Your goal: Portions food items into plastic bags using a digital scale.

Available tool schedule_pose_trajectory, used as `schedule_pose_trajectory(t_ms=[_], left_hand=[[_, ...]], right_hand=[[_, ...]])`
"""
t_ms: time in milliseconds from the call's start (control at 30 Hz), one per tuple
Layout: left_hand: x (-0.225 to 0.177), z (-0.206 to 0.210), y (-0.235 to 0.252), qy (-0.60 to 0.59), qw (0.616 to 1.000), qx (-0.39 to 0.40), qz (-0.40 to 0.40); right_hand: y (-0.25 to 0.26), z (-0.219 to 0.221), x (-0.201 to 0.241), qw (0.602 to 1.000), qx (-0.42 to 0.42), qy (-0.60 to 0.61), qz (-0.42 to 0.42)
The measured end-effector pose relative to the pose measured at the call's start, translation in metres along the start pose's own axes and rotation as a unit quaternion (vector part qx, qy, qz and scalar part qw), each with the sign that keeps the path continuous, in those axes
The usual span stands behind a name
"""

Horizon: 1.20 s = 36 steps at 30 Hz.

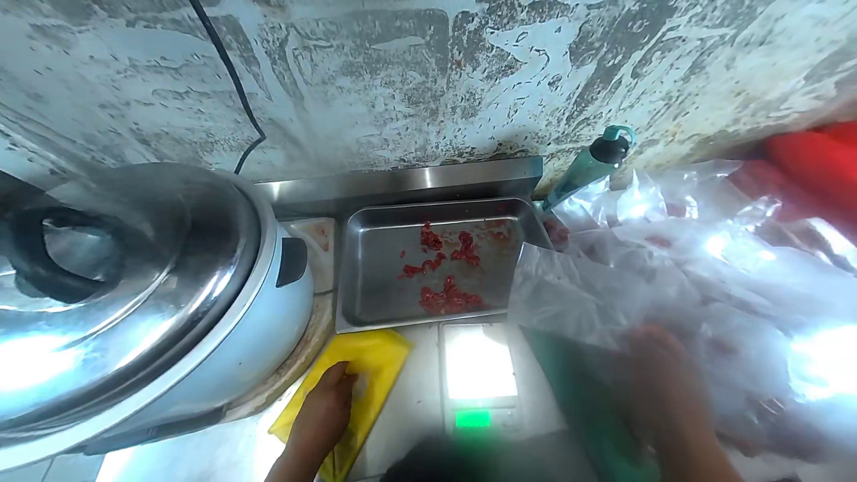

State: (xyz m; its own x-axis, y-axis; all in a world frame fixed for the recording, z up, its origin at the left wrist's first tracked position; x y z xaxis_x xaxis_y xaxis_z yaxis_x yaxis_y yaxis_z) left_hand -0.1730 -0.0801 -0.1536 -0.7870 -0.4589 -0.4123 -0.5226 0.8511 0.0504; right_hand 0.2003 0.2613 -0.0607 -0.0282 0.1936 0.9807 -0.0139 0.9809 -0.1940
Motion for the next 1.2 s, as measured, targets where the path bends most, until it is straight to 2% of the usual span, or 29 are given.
schedule_pose_trajectory(t_ms=[100, 167, 300, 433, 500, 633, 700, 800, 900, 967, 1033, 1067, 1133, 1200], left_hand=[[0.001, 0.004, -0.003, 0.087, 0.986, -0.111, 0.089], [-0.001, 0.007, 0.0, 0.148, 0.978, -0.118, 0.083], [-0.009, 0.01, -0.003, 0.232, 0.969, -0.078, 0.018], [0.002, 0.007, -0.002, 0.226, 0.967, -0.059, -0.098], [0.005, 0.006, 0.002, 0.219, 0.965, -0.062, -0.131], [0.002, -0.006, 0.002, 0.152, 0.969, -0.151, -0.126], [0.008, -0.007, 0.002, 0.115, 0.967, -0.163, -0.16], [0.015, -0.007, 0.007, 0.073, 0.958, -0.115, -0.251], [-0.004, -0.025, 0.015, 0.027, 0.955, 0.04, -0.294], [-0.04, -0.05, 0.017, -0.058, 0.967, 0.11, -0.221], [-0.076, -0.064, 0.018, -0.212, 0.965, 0.085, -0.127], [-0.09, -0.061, 0.021, -0.305, 0.944, 0.075, -0.106], [-0.107, -0.044, 0.031, -0.41, 0.9, 0.084, -0.122], [-0.115, -0.031, 0.042, -0.383, 0.91, 0.052, -0.149]], right_hand=[[0.001, 0.003, 0.0, 1.0, 0.006, -0.02, 0.003], [0.003, 0.006, -0.002, 1.0, 0.009, -0.028, 0.004], [0.003, 0.011, 0.002, 1.0, 0.005, -0.014, 0.005], [0.0, 0.015, 0.006, 1.0, 0.003, -0.005, 0.011], [-0.002, 0.015, 0.006, 1.0, -0.001, -0.006, 0.008], [-0.007, 0.017, 0.006, 1.0, 0.006, 0.0, -0.004], [-0.009, 0.017, 0.005, 1.0, 0.012, 0.009, -0.007], [-0.017, 0.023, -0.001, 0.999, 0.038, 0.009, 0.003], [-0.027, 0.033, -0.006, 0.997, 0.068, 0.008, 0.028], [-0.035, 0.042, -0.008, 0.995, 0.097, 0.01, 0.038], [-0.046, 0.055, -0.015, 0.988, 0.14, 0.02, 0.057], [-0.052, 0.064, -0.019, 0.984, 0.165, 0.023, 0.067], [-0.063, 0.085, -0.028, 0.973, 0.217, 0.004, 0.075], [-0.071, 0.098, -0.028, 0.97, 0.223, -0.092, 0.034]])
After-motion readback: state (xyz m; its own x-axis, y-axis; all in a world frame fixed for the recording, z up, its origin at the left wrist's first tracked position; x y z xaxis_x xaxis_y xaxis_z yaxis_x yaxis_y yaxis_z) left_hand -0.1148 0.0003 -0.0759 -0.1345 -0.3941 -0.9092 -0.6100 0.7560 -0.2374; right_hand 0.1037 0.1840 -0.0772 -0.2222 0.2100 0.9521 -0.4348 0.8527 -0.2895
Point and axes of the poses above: each hand's wrist, its own y-axis towards the middle knuckle, its own z-axis out of the palm, x = y × z, the point moved 6 cm from there along y, towards the middle knuckle
